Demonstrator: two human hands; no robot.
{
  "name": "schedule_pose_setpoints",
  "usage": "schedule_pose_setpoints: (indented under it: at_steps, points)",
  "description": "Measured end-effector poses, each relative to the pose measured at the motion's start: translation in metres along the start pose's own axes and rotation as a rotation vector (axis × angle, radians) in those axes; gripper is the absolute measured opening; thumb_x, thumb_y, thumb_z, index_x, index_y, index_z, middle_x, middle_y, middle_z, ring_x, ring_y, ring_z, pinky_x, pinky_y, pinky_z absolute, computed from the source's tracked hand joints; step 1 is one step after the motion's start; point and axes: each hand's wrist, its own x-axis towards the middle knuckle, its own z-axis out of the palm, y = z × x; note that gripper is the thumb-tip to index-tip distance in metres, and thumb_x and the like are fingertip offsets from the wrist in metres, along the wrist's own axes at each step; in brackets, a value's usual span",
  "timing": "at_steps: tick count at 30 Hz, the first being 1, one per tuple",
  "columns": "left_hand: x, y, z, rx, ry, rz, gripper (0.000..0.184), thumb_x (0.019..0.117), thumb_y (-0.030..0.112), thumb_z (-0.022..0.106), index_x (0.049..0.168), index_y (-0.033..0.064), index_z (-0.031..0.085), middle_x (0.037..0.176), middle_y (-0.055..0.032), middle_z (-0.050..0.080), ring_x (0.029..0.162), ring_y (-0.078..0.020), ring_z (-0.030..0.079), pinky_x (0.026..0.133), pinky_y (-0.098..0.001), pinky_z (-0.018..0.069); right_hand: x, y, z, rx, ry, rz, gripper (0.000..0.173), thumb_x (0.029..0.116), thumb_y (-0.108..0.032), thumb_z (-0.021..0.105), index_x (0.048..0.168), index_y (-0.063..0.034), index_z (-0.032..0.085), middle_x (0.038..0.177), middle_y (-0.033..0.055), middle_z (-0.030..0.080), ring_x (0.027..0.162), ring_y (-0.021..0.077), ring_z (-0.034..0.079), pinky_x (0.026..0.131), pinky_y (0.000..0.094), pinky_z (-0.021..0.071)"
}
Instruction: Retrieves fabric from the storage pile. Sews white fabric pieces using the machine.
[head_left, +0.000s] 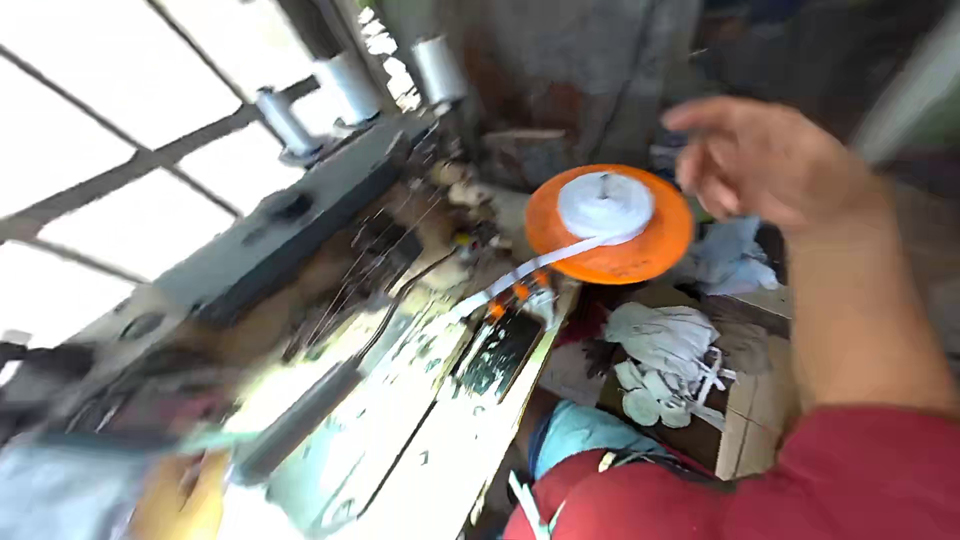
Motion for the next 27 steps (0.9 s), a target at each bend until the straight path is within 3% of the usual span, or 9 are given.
schedule_pose_setpoints:
  at_steps: [1, 2, 3, 5, 12, 19, 21, 24, 27]
  points:
    - [-0.005, 0.014, 0.005, 0.056, 0.014, 0.064, 0.053, 0.1050, 0.036, 0.055, 0.129, -0.0103, 0.061, 0.124, -0.0242, 0.067, 0.111, -0.0215, 0.068, 0.097, -0.0341, 0.0543, -0.015, 0.007, 0.030, 0.113, -0.224, -0.028, 0.044, 0.1008, -0.043, 0.060, 0.138, -0.0194, 0.057, 0.092, -0.0103, 0.073, 0.058, -0.0013, 0.062, 0.048, 0.0156, 0.0526]
    - [-0.009, 0.042, 0.010, 0.114, 0.020, 0.066, 0.051, 0.1041, 0.031, 0.055, 0.130, -0.0133, 0.060, 0.130, -0.0335, 0.061, 0.122, -0.0365, 0.062, 0.107, -0.0450, 0.0470, -0.027, 0.016, 0.059, 0.206, -0.449, -0.018, 0.042, 0.0998, -0.040, 0.063, 0.137, -0.0202, 0.061, 0.095, -0.0097, 0.075, 0.065, -0.0016, 0.067, 0.055, 0.0155, 0.0571]
    - [-0.014, 0.065, 0.017, 0.141, 0.052, 0.027, 0.047, 0.1012, 0.025, 0.057, 0.126, -0.0149, 0.060, 0.130, -0.0376, 0.059, 0.125, -0.0455, 0.058, 0.109, -0.0537, 0.0426, -0.035, 0.025, 0.087, 0.236, -0.615, -0.015, 0.041, 0.1013, -0.035, 0.062, 0.137, -0.0162, 0.062, 0.097, -0.0082, 0.075, 0.073, -0.0027, 0.068, 0.063, 0.0147, 0.0579]
    - [-0.026, 0.095, 0.031, 0.126, 0.127, 0.013, 0.035, 0.0981, 0.015, 0.061, 0.118, -0.0139, 0.064, 0.125, -0.0348, 0.062, 0.121, -0.0444, 0.060, 0.105, -0.0572, 0.0455, -0.038, 0.041, 0.133, 0.167, -0.735, -0.106, 0.039, 0.1029, -0.025, 0.060, 0.134, -0.0012, 0.062, 0.095, 0.0007, 0.073, 0.078, -0.0025, 0.065, 0.072, 0.0124, 0.0548]
    - [-0.088, 0.124, 0.077, 0.237, 0.199, 0.229, 0.020, 0.0937, 0.010, 0.060, 0.095, -0.0017, 0.075, 0.102, -0.0173, 0.074, 0.102, -0.0330, 0.070, 0.094, -0.0484, 0.0523, -0.012, 0.053, 0.193, -0.075, -0.455, -0.165, 0.034, 0.1037, -0.026, 0.057, 0.121, 0.0009, 0.068, 0.094, -0.0007, 0.071, 0.081, -0.0034, 0.064, 0.074, 0.0123, 0.0543]
    - [-0.085, 0.143, 0.090, 0.200, 0.206, 0.235, 0.016, 0.0908, 0.010, 0.064, 0.092, 0.0016, 0.077, 0.094, -0.0130, 0.074, 0.093, -0.0267, 0.071, 0.085, -0.0425, 0.0560, -0.015, 0.070, 0.245, -0.014, -0.553, -0.140, 0.029, 0.1005, -0.018, 0.058, 0.117, 0.0019, 0.069, 0.092, 0.0047, 0.071, 0.078, 0.0004, 0.065, 0.072, 0.0148, 0.0550]
    - [-0.075, 0.158, 0.099, 0.218, 0.129, 0.317, 0.016, 0.0909, 0.010, 0.064, 0.093, 0.0023, 0.077, 0.091, -0.0132, 0.073, 0.091, -0.0285, 0.071, 0.083, -0.0448, 0.0564, -0.020, 0.071, 0.260, -0.054, -0.596, -0.118, 0.027, 0.0991, -0.014, 0.058, 0.116, 0.0020, 0.071, 0.093, 0.0096, 0.071, 0.078, 0.0067, 0.066, 0.072, 0.0197, 0.0553]
    - [-0.050, 0.180, 0.117, 0.344, 0.009, 0.468, 0.015, 0.0916, 0.010, 0.065, 0.102, 0.0020, 0.073, 0.099, -0.0167, 0.071, 0.096, -0.0364, 0.069, 0.082, -0.0540, 0.0547, -0.033, 0.074, 0.276, -0.101, -0.685, -0.151, 0.025, 0.0995, -0.014, 0.058, 0.115, 0.0015, 0.072, 0.094, 0.0134, 0.072, 0.080, 0.0159, 0.068, 0.077, 0.0285, 0.0564]
    - [-0.034, 0.216, 0.113, 0.394, -0.250, 0.349, 0.030, 0.0948, 0.014, 0.068, 0.117, -0.0052, 0.070, 0.118, -0.0259, 0.067, 0.111, -0.0446, 0.064, 0.090, -0.0597, 0.0496, -0.045, 0.080, 0.279, -0.062, -0.727, -0.153, 0.026, 0.1000, -0.015, 0.057, 0.114, 0.0017, 0.072, 0.090, 0.0129, 0.071, 0.076, 0.0172, 0.066, 0.073, 0.0296, 0.0549]
